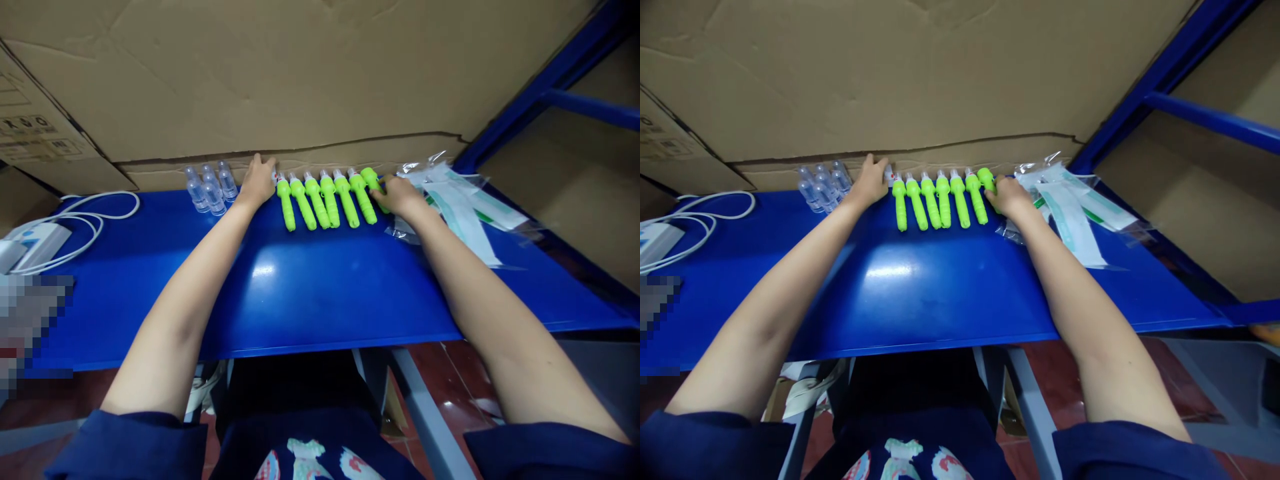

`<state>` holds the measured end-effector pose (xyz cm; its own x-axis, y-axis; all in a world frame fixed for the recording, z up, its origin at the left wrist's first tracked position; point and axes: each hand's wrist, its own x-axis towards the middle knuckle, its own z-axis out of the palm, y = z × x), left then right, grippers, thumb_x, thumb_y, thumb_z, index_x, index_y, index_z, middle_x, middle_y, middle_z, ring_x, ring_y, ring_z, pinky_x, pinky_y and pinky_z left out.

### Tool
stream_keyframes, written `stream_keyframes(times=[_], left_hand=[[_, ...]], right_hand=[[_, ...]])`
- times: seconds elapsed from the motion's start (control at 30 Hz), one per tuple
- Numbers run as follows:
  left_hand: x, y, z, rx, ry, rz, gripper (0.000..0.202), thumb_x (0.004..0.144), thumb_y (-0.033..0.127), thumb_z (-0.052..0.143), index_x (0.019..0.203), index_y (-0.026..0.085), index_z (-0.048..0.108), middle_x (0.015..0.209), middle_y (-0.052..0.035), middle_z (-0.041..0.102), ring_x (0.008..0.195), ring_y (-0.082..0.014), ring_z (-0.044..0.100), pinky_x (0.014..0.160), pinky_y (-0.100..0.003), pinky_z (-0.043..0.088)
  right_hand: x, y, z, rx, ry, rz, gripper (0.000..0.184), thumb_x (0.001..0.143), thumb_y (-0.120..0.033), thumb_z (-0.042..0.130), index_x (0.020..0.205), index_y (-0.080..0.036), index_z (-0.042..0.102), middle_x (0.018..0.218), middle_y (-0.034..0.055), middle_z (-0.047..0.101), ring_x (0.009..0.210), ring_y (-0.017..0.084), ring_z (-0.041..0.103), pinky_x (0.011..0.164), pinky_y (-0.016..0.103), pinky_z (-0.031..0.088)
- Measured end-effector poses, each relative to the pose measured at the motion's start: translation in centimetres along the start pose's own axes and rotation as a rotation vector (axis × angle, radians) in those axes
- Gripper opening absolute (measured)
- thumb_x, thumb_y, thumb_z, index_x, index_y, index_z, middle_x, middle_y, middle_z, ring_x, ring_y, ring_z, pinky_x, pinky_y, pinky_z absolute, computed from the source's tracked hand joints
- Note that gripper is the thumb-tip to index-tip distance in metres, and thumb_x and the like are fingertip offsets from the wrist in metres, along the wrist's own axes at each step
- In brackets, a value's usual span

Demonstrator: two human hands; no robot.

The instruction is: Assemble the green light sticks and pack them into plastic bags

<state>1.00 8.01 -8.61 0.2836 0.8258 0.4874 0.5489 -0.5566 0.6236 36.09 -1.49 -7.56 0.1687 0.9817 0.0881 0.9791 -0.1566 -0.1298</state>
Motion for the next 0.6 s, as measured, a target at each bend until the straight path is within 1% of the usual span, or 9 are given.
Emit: stream_keyframes(times=[0.03,0.1,0.13,0.23,0.37,0.47,0.6], left_hand=[[-0.1,0.1,0.2,0.107,-0.015,-0.039,0.047,0.079,-0.006,0.063,0.123,0.009,0.066,0.144,-0.0262,0.051,0.151,-0.0488,0.040,0.127,-0.066,0.028],[-0.3,0.3,0.7,0.324,-0.027,-0.099,0.051,0.081,-0.005,0.059,0.129,0.011,0.065,0.146,-0.0253,0.052,0.149,-0.0465,0.044,0.124,-0.064,0.036],[-0.4,0.5,0.8,0.367,-0.026,-0.103,0.052,0.082,-0.005,0.057,0.131,0.012,0.064,0.145,-0.0245,0.053,0.148,-0.0452,0.046,0.124,-0.062,0.037],[-0.9,1.1,0.8,0.382,-0.010,-0.087,0.050,0.085,-0.002,0.053,0.132,0.014,0.064,0.143,-0.0226,0.056,0.146,-0.0429,0.050,0.124,-0.062,0.038],[-1.8,1.5,0.0,0.423,-0.034,-0.066,0.050,0.085,-0.002,0.052,0.133,0.011,0.062,0.141,-0.0250,0.055,0.139,-0.0429,0.056,0.122,-0.061,0.040],[-2.3,1.0,-0.5,0.413,-0.042,-0.006,0.049,0.086,-0.001,0.052,0.131,0.014,0.063,0.139,-0.0233,0.056,0.135,-0.0417,0.059,0.121,-0.059,0.042],[-2.8,0.2,-1.2,0.309,-0.013,0.079,0.036,0.093,0.010,0.057,0.127,0.020,0.064,0.135,-0.0185,0.059,0.134,-0.0391,0.058,0.122,-0.058,0.041]], right_hand=[[0.0,0.0,0.0,-0.010,0.004,0.000,0.052,0.102,-0.040,0.055,0.142,-0.008,0.063,0.137,0.0262,0.069,0.126,0.041,0.068,0.102,0.050,0.055],[0.0,0.1,0.0,-0.028,0.018,0.002,0.051,0.101,-0.039,0.057,0.142,-0.010,0.063,0.137,0.0251,0.070,0.125,0.041,0.068,0.100,0.050,0.056],[0.0,0.1,0.1,-0.034,0.022,0.002,0.051,0.100,-0.038,0.059,0.143,-0.011,0.062,0.137,0.0246,0.070,0.124,0.041,0.068,0.099,0.050,0.056],[-0.1,0.1,-0.1,-0.047,0.004,-0.002,0.051,0.098,-0.035,0.062,0.143,-0.011,0.063,0.138,0.0237,0.070,0.121,0.038,0.069,0.098,0.046,0.054],[-0.8,-0.6,-0.9,-0.070,-0.048,0.005,0.043,0.101,-0.034,0.061,0.136,-0.010,0.068,0.137,0.0252,0.069,0.124,0.038,0.067,0.096,0.043,0.051],[-1.4,-1.1,-1.5,-0.064,-0.054,0.005,0.044,0.102,-0.032,0.061,0.139,-0.008,0.066,0.137,0.0270,0.068,0.121,0.037,0.067,0.090,0.040,0.047],[-2.0,-1.5,-2.0,-0.048,-0.052,-0.027,0.044,0.103,-0.028,0.060,0.138,-0.002,0.065,0.133,0.0320,0.067,0.110,0.033,0.065,0.080,0.038,0.038]])
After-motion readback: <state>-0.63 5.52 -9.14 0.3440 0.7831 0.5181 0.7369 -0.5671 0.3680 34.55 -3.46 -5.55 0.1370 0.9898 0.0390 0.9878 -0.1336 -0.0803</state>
